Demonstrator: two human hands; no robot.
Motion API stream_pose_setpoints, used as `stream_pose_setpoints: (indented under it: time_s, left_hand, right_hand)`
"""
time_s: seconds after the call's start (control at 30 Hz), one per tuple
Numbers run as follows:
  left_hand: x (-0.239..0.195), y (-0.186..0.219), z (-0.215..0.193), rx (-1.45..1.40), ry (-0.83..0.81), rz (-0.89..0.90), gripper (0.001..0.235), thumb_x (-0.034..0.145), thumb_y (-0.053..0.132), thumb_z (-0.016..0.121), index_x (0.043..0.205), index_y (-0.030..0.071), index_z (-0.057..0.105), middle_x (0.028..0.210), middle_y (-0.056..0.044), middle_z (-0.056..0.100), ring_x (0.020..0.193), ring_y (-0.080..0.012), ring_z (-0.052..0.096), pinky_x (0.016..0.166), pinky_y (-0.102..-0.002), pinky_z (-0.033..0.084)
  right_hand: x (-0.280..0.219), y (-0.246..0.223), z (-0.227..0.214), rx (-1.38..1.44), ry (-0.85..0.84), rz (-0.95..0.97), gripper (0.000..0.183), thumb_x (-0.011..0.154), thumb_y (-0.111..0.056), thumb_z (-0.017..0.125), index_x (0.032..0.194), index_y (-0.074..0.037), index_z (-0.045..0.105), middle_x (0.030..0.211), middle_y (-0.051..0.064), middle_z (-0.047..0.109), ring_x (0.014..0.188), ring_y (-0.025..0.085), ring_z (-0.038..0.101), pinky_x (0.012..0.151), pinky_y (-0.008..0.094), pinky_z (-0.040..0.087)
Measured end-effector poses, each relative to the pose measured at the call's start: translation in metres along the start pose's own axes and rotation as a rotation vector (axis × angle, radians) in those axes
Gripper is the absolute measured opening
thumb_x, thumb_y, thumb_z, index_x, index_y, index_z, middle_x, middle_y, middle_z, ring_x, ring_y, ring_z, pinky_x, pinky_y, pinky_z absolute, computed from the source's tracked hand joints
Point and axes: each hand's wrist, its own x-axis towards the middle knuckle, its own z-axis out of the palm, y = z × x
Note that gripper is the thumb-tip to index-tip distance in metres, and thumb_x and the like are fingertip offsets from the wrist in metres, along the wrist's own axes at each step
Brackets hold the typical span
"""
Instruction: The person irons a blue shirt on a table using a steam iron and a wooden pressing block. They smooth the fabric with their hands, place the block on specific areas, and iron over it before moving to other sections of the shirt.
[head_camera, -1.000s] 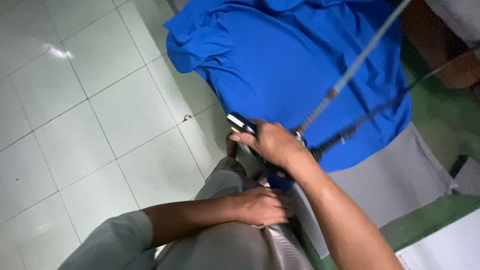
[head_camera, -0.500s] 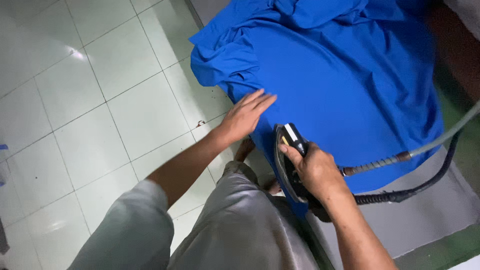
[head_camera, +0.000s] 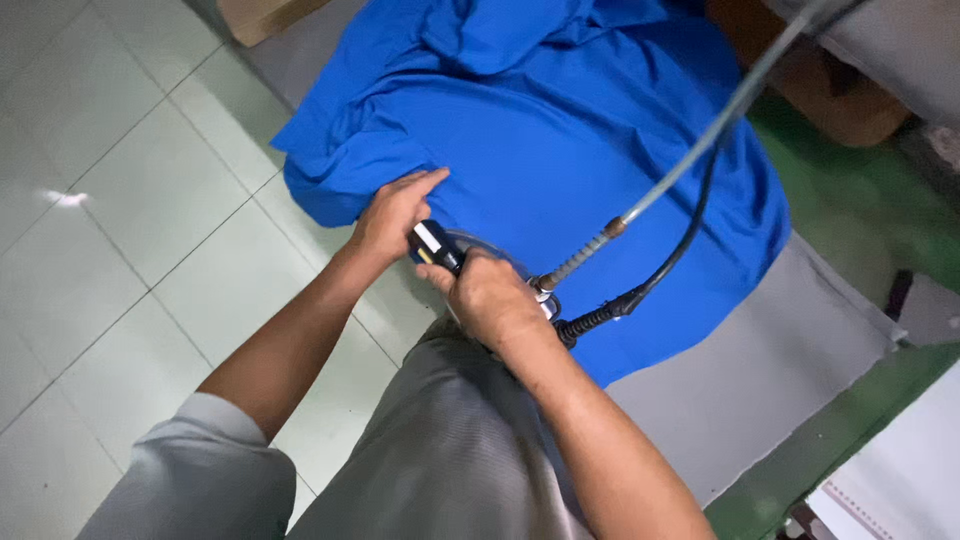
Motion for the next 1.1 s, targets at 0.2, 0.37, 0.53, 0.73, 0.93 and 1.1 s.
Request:
stream_pose_setpoints:
  time_s: [0.2,0.37,0.53,0.73,0.93,1.1]
  left_hand:
    - [-0.007,0.072,0.021,0.264,0.151,0.11,0.084,0.085,0.001,0.075,0.16,0.013,0.039,0.155,-0.018,0.051,0.148,-0.039,0.039,0.113,-0.069,0.029]
    - [-0.008,0.113,0.04,0.406,0.167,0.046,0.063,0.106,0.044,0.053,0.157,0.008,0.044,0.165,-0.021,0.035,0.153,-0.0428,0.029,0.115,-0.074,0.02]
    - [-0.013,0.07,0.041,0.396,0.059,0.153,0.087,0.097,0.066,0.055,0.162,0.012,0.034,0.171,-0.016,0.023,0.156,-0.039,0.024,0.12,-0.069,0.021]
    - [-0.022,0.056,0.032,0.391,0.075,0.112,0.099,0.095,0.073,0.053,0.164,0.008,0.025,0.172,-0.018,0.014,0.158,-0.0395,0.017,0.122,-0.067,0.018]
    - [-0.034,0.062,0.034,0.39,0.164,0.147,0.104,0.092,0.075,0.056,0.163,0.005,0.025,0.17,-0.022,0.019,0.157,-0.0405,0.021,0.122,-0.065,0.018]
    - [-0.074,0.083,0.051,0.389,0.193,0.077,0.098,0.093,0.072,0.055,0.161,0.005,0.03,0.168,-0.024,0.023,0.155,-0.0431,0.024,0.116,-0.069,0.024]
  right_hand:
    - [-0.021,0.03,-0.021,-0.023,-0.018,0.085,0.07,0.094,-0.069,0.055,0.126,-0.008,0.066,0.12,0.021,0.073,0.122,0.038,0.067,0.1,0.052,0.054]
    - [-0.021,0.107,-0.042,0.037,0.211,0.203,0.078,0.093,-0.075,0.056,0.123,-0.004,0.068,0.109,0.028,0.074,0.114,0.045,0.069,0.098,0.058,0.054]
    - [-0.02,0.145,-0.077,0.031,0.312,0.204,0.075,0.098,-0.071,0.055,0.112,0.001,0.069,0.089,0.03,0.073,0.1,0.048,0.071,0.091,0.059,0.053]
    - [-0.038,0.092,-0.089,-0.056,0.147,0.115,0.066,0.095,-0.064,0.059,0.11,-0.001,0.071,0.096,0.031,0.075,0.106,0.049,0.071,0.09,0.057,0.055]
    - [0.006,0.059,-0.086,-0.118,0.099,-0.037,0.067,0.098,-0.063,0.056,0.109,0.001,0.07,0.099,0.031,0.074,0.107,0.049,0.07,0.09,0.057,0.055]
    - [0.054,0.023,-0.087,-0.179,0.106,-0.12,0.072,0.096,-0.07,0.055,0.105,-0.001,0.071,0.099,0.03,0.073,0.108,0.047,0.07,0.09,0.056,0.055]
